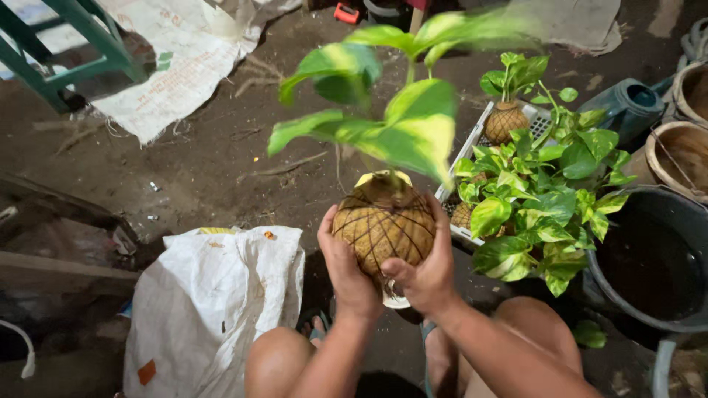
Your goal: The person ties a net around a plant root ball by hand, using a lighter to melt the string ends and scissors to trim the excess material.
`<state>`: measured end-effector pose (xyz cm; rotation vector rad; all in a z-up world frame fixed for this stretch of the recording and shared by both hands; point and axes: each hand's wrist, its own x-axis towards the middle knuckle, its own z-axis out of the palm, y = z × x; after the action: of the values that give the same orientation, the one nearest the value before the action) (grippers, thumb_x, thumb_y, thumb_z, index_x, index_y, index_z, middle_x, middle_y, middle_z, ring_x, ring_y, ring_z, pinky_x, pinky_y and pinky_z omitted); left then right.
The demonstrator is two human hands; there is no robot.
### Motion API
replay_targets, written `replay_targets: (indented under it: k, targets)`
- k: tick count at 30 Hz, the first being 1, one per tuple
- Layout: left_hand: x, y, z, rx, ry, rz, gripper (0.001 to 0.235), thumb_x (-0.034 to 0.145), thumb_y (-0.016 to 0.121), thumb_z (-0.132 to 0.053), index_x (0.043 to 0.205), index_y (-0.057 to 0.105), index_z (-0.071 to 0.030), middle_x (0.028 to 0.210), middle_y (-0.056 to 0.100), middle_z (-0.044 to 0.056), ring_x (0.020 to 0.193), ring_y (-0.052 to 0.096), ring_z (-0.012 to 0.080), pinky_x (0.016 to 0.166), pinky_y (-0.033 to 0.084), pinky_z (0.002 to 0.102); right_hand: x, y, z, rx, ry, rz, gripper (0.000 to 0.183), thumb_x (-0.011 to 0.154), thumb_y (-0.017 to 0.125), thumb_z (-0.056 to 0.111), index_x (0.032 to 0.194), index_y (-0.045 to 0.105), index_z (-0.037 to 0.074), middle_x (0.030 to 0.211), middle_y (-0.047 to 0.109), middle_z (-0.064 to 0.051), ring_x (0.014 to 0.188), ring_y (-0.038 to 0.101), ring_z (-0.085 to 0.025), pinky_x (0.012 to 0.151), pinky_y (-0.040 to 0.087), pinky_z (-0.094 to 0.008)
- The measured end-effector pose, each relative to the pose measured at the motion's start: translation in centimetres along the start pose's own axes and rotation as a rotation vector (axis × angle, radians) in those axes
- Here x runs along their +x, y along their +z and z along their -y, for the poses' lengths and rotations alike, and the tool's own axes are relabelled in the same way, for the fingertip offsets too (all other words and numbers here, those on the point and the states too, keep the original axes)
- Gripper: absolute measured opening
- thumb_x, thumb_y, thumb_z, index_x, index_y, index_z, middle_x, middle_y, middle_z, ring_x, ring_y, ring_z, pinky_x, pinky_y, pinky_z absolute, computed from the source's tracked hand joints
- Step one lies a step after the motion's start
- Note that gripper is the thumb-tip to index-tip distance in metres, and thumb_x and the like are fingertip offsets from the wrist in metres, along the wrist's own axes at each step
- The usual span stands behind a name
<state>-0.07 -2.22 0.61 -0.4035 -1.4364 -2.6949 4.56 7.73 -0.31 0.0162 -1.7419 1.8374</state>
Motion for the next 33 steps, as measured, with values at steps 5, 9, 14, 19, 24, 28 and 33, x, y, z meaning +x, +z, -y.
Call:
replay_targets:
  k: [5, 9, 14, 19, 24, 28, 33]
  targets:
    - [1.0, -0.6, -0.8, -0.350, -0.251, -0.011, 0.092, 0.090, 0.050, -0.072, 0.153, 0.035, -0.006, 0.145, 0.052, 0.015, 0.133, 0.055, 0.0302, 0.113, 0.044, 0.050, -0.3, -1.4, 0.0, -0.034, -0.049, 0.019, 0.121, 0.083, 0.069, 0.076, 0.160, 0.022, -0.004, 0.160, 0.033, -0.017, 0.149, 0.038, -0.028, 0.126, 0.033, -0.044]
    - [1.8, -1.3, -1.7, -0.702, -0.512, 0.119, 0.099, 0.089, 0.039, -0.080, 0.148, 0.042, 0.000, 0.141, 0.058, 0.019, 0.128, 0.059, 0.0336, 0.108, 0.046, 0.051, 2.6, -2.9, 1.0, 0.019, -0.084, 0.149, 0.117, 0.088, 0.065, 0.077, 0.161, 0.023, -0.004, 0.166, 0.028, -0.019, 0.156, 0.031, -0.028, 0.130, 0.026, -0.044]
    - [0.6, -0.6, -1.1, -0.477, -0.455, 0.102, 0.086, 0.098, 0.036, -0.070, 0.151, 0.045, -0.004, 0.143, 0.057, 0.017, 0.130, 0.057, 0.0309, 0.111, 0.046, 0.048, 1.0, -2.3, 0.0, 0.062, -0.066, 0.121, 0.114, 0.089, 0.065, 0.076, 0.159, 0.025, -0.004, 0.162, 0.038, -0.018, 0.151, 0.041, -0.027, 0.127, 0.034, -0.042]
    - [0.8, -1.3, -1.6, -0.576, -0.576, 0.200, 0.083, 0.104, 0.034, -0.068, 0.147, 0.048, 0.002, 0.140, 0.058, 0.023, 0.126, 0.059, 0.0349, 0.108, 0.048, 0.049, 0.0, -2.2, 0.5, 0.022, -0.111, 0.127, 0.106, 0.093, 0.064, 0.069, 0.162, 0.027, -0.003, 0.159, 0.042, -0.015, 0.145, 0.046, -0.023, 0.122, 0.039, -0.039]
    - [2.3, -0.1, -2.2, -0.614, -0.780, 0.174, 0.091, 0.095, 0.031, -0.073, 0.143, 0.051, 0.001, 0.140, 0.061, 0.021, 0.126, 0.062, 0.0332, 0.109, 0.049, 0.047, 2.1, -3.4, 2.0, 0.340, 0.091, 0.167, 0.083, 0.101, 0.063, 0.051, 0.155, 0.036, -0.005, 0.150, 0.053, -0.019, 0.137, 0.053, -0.027, 0.118, 0.042, -0.041]
    - [2.9, 0.0, -1.4, -0.364, -0.762, -0.008, 0.090, 0.096, 0.030, -0.072, 0.138, 0.055, 0.003, 0.133, 0.064, 0.021, 0.118, 0.064, 0.0323, 0.102, 0.051, 0.047, 2.1, -3.4, 0.7, 0.400, 0.101, 0.066, 0.072, 0.105, 0.059, 0.044, 0.152, 0.039, -0.006, 0.147, 0.053, -0.017, 0.136, 0.054, -0.026, 0.117, 0.043, -0.040]
    - [0.9, 0.7, 0.5, -0.350, -0.453, -0.064, 0.074, 0.100, 0.032, -0.060, 0.139, 0.053, 0.000, 0.131, 0.066, 0.016, 0.117, 0.066, 0.0255, 0.102, 0.053, 0.041, 1.1, -2.8, -0.5, 0.107, 0.094, -0.080, 0.085, 0.099, 0.066, 0.053, 0.153, 0.039, -0.006, 0.143, 0.054, -0.016, 0.129, 0.054, -0.022, 0.113, 0.041, -0.037]
